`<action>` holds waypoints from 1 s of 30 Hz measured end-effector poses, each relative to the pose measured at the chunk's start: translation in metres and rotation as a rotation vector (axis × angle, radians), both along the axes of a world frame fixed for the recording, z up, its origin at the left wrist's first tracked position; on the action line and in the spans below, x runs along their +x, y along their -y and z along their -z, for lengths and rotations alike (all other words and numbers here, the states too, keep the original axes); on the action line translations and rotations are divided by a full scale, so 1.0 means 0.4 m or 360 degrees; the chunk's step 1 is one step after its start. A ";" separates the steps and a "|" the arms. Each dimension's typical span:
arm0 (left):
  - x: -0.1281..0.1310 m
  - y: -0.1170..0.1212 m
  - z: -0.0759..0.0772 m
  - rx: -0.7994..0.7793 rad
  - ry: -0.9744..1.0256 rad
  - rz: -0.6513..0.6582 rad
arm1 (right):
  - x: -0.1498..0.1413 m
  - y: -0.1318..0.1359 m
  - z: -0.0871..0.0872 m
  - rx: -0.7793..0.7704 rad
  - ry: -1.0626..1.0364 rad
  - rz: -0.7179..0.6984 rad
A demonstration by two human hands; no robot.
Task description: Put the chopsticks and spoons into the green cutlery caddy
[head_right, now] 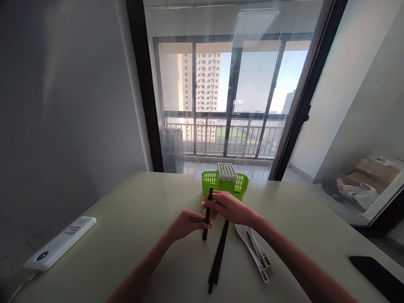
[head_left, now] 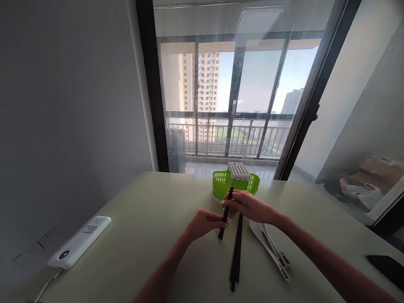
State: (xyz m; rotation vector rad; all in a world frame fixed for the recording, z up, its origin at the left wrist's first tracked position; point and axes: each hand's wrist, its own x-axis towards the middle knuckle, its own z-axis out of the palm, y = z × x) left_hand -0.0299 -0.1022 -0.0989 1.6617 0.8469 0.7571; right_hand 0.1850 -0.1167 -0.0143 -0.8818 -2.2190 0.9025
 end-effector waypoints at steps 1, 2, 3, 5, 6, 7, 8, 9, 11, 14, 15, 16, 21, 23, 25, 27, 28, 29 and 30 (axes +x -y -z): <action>-0.003 -0.002 0.000 -0.0008 -0.0012 0.0017 | -0.001 -0.002 -0.002 -0.0008 0.0002 -0.0005; -0.005 -0.004 0.002 -0.0016 -0.0023 0.0030 | -0.001 -0.003 -0.004 -0.0011 0.0007 -0.0011; -0.008 -0.006 0.004 -0.0026 -0.0030 0.0038 | -0.001 -0.005 -0.006 -0.0014 0.0014 -0.0018; -0.012 -0.012 0.010 -0.0068 -0.0030 0.0062 | -0.001 -0.009 -0.010 -0.0027 0.0019 -0.0042; -0.015 -0.016 0.014 -0.0099 -0.0023 0.0084 | -0.002 -0.011 -0.011 -0.0037 0.0018 -0.0058; -0.017 -0.019 0.017 -0.0134 -0.0011 0.0110 | -0.002 -0.013 -0.013 -0.0050 0.0019 -0.0077; -0.019 -0.023 0.021 -0.0165 0.0001 0.0139 | -0.003 -0.014 -0.015 -0.0062 0.0018 -0.0094; -0.021 -0.027 0.024 -0.0189 0.0010 0.0161 | -0.005 -0.014 -0.016 -0.0075 0.0022 -0.0107; -0.024 -0.033 0.030 -0.0207 0.0014 0.0182 | -0.008 -0.013 -0.020 -0.0092 0.0037 -0.0114; -0.028 -0.038 0.034 -0.0211 0.0024 0.0197 | -0.015 -0.006 -0.028 -0.0058 0.0098 -0.0076; -0.029 -0.038 0.035 -0.0208 0.0026 0.0203 | -0.017 -0.002 -0.033 -0.0024 0.0131 -0.0058; -0.030 -0.037 0.034 -0.0200 0.0023 0.0212 | -0.020 0.004 -0.038 0.0024 0.0168 -0.0042; -0.036 -0.032 0.031 -0.0177 -0.0022 0.0265 | -0.037 0.037 -0.074 0.0315 0.0317 0.0006; -0.037 -0.031 0.030 -0.0164 -0.0026 0.0260 | -0.045 0.049 -0.089 0.0352 0.0315 0.0064; -0.036 -0.030 0.029 -0.0161 -0.0020 0.0252 | -0.052 0.057 -0.098 0.0356 0.0288 0.0162; -0.034 -0.030 0.030 -0.0164 -0.0014 0.0247 | -0.055 0.060 -0.103 0.0379 0.0273 0.0269; -0.033 -0.030 0.030 -0.0161 -0.0011 0.0236 | -0.056 0.061 -0.105 0.0401 0.0275 0.0315; -0.031 -0.030 0.031 -0.0156 -0.0011 0.0220 | -0.056 0.061 -0.105 0.0423 0.0285 0.0350; -0.030 -0.030 0.033 -0.0153 -0.0019 0.0205 | -0.055 0.062 -0.105 0.0440 0.0300 0.0373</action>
